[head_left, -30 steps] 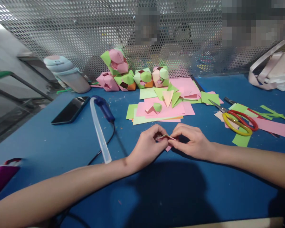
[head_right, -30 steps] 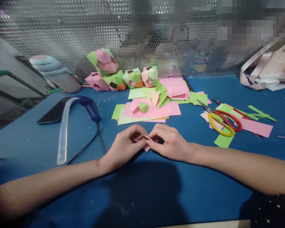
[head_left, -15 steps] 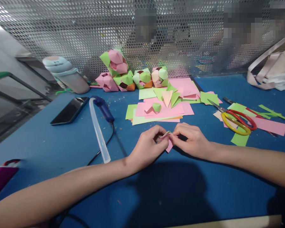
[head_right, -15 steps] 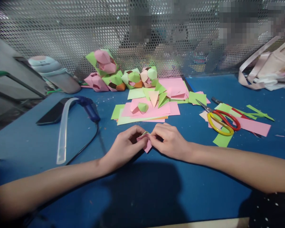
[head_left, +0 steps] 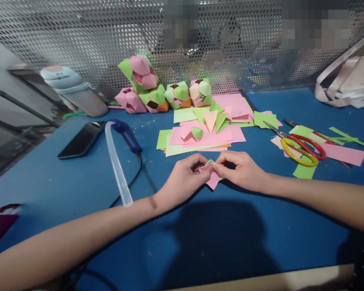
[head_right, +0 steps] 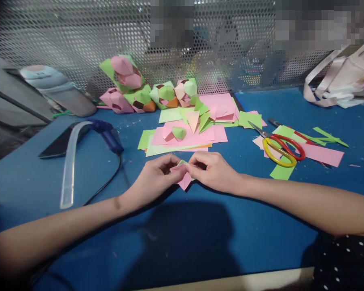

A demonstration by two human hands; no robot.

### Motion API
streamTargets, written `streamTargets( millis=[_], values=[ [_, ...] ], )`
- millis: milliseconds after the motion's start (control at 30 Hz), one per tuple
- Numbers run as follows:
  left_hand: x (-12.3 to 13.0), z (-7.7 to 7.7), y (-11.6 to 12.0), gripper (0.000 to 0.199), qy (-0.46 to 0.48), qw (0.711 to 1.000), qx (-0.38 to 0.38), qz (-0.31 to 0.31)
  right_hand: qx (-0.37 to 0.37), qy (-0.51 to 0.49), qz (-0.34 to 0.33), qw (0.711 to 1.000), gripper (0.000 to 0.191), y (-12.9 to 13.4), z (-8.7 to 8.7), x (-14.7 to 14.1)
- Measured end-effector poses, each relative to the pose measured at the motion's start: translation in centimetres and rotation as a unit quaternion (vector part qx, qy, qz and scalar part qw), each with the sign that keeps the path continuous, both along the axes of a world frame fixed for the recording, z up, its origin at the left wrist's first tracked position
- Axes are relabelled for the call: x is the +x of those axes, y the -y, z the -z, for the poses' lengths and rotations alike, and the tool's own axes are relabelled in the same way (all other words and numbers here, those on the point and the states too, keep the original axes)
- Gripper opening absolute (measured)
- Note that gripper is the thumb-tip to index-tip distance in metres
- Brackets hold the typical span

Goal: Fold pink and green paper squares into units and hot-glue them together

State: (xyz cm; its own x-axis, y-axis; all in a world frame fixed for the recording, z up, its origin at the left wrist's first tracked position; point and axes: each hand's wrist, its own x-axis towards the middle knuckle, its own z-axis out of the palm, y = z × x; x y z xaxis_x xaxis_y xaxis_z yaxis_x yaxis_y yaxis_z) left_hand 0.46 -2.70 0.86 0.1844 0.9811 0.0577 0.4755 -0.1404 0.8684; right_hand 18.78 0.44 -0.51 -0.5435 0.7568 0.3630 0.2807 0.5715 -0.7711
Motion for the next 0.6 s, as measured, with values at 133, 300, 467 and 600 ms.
streamTargets(
  millis=[133, 300, 467, 600],
  values=[
    [-0.15, 0.52, -0.09, 0.018, 0.033, 0.998, 0.012, -0.048, 0.022, 0.006, 0.02, 1.0, 0.01, 0.1, 0.19, -0.16],
    [-0.15, 0.75, 0.17, 0.01, 0.024, 0.999, 0.041, -0.009, 0.124, 0.008, 0.035, 0.992, 0.008, 0.26, 0.81, -0.31],
    [-0.15, 0.68, 0.27, 0.009, 0.014, 0.999, 0.047, -0.015, 0.152, 0.012, 0.02, 0.988, 0.004, 0.46, 0.49, -0.21],
    [-0.21, 0.83, 0.1, 0.011, 0.056, 0.997, 0.022, -0.05, 0.126, 0.017, 0.039, 0.991, 0.01, 0.48, 0.4, -0.15]
  ],
)
